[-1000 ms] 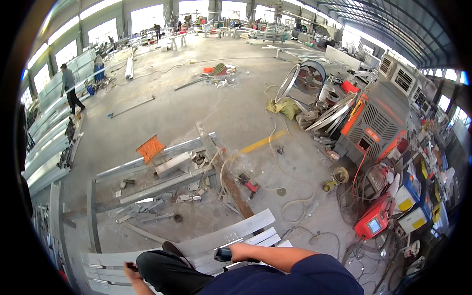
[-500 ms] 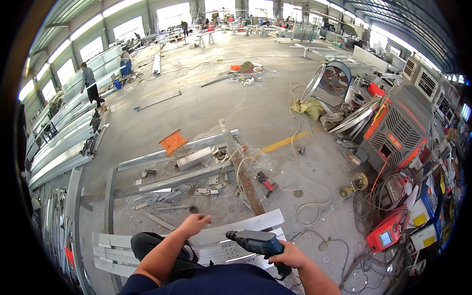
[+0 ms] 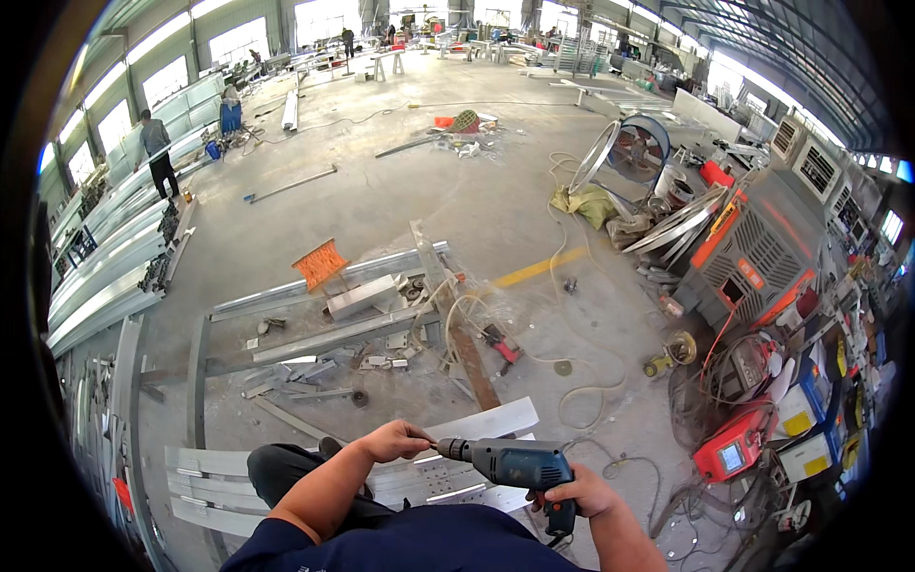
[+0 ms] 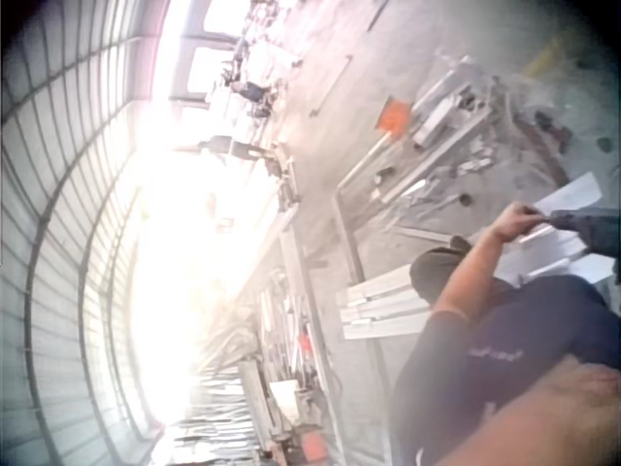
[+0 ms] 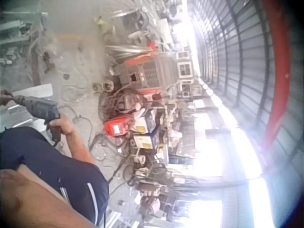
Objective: The person is sitting on the floor in a workshop, using a cordless drill to fasten screws into a metal frame structure. They repeatedly pick up screws and drive them into pre-drilled holes on the metal assembly.
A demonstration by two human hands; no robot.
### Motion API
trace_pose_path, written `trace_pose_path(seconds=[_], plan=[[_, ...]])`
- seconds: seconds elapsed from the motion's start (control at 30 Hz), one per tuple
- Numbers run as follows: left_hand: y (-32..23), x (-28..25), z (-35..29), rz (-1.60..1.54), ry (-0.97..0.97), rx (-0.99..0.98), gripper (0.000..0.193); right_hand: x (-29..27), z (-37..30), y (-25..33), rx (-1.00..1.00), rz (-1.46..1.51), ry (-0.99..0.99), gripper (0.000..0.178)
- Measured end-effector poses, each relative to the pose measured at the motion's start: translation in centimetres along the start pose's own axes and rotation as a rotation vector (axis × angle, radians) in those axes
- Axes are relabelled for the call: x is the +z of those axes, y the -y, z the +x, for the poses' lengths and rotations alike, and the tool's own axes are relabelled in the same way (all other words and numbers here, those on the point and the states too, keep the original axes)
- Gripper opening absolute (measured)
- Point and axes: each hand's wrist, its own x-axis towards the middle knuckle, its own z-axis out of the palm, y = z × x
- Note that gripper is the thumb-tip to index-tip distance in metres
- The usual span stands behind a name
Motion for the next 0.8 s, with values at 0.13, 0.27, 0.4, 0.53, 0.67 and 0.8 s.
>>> trace_pose_path(seconds=[0.13, 0.27, 0.4, 0.53, 0.67, 0.8], plan=[[-1.8, 0.0, -0.1, 0.246, -0.17, 0.051, 0.03, 0.8, 0.1, 0.8, -0.018, 0.048, -0.014, 0.058], [-1.8, -1.1, -0.3, 0.106, -0.156, 0.092, 0.029, 1.2, 0.8, 1.4, 0.017, 0.051, -0.066, 0.057], [-0.4, -1.5, -0.1, -0.005, -0.125, 0.114, 0.032, 1.7, 1.2, 1.8, 0.031, 0.053, -0.041, 0.06], [0.8, -2.1, 0.4, -0.091, 0.042, 0.092, 0.033, 1.2, 1.1, 1.2, 0.04, 0.043, -0.026, 0.063], [0.1, -2.5, 0.0, 0.015, 0.077, 0.071, 0.03, 1.4, 1.0, 1.5, 0.014, -0.015, -0.024, 0.062], [-1.2, -1.9, -0.6, 0.188, -0.066, 0.106, 0.025, 2.7, 1.0, 2.0, 0.009, -0.03, -0.138, 0.065]])
